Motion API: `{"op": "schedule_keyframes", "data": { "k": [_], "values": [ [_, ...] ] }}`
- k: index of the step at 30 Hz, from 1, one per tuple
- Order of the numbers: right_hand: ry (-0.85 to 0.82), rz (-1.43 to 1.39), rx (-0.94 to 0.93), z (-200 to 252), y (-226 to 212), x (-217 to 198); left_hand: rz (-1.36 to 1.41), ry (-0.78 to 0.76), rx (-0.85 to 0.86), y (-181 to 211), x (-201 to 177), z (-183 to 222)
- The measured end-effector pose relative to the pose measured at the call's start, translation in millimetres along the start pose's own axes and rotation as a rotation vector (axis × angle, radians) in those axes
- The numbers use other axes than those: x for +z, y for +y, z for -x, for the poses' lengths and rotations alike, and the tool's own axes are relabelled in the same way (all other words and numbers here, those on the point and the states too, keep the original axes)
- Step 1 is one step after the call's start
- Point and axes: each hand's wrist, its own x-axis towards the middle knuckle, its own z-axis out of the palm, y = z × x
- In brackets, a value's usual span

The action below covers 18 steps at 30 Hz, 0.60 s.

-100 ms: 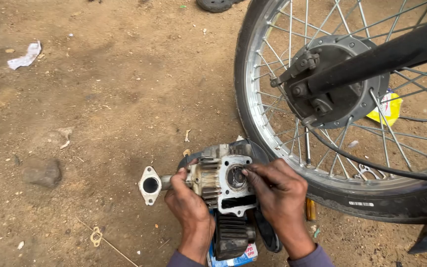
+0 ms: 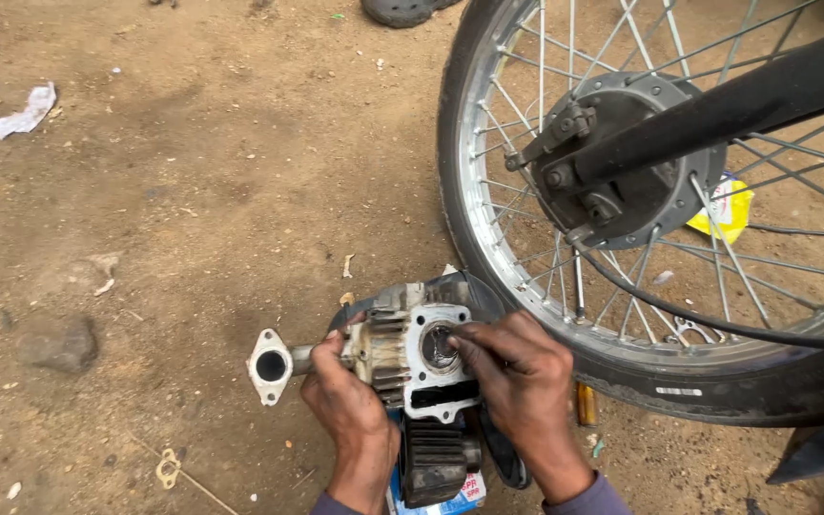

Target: Cleaning and inspecting a motorcycle engine cylinder head and valve assembly.

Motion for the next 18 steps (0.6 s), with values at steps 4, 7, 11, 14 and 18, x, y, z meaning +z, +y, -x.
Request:
{"op": "schedule_keyframes", "data": {
  "k": [4,7,11,14,18],
  "values": [
    [0.066,0.016,0.060,-11.6,-12.3,-11.0,-0.050,0.000,0.033,-3.2,-2.6,-0.9],
    [-0.060,-0.069,0.039,-18.8,-10.6,-19.0,0.068,0.045,-0.028,-0.9,3.6,-3.0],
    [-0.072,-0.069,0.014,-13.6,-8.9,-10.8,0.056,0.076,-0.037,10.9,6.6,4.8],
    [-0.066,-0.013,0.000,-14.6,-20.0,-14.6,0.114,0.120,-0.030,-9.7,-5.5,-12.0],
    [-0.141,-0.110,0.196,-7.1,0.0,-19.9,0.179,0.136,-0.065,-59.7,38.9,-11.9]
  ]
}}
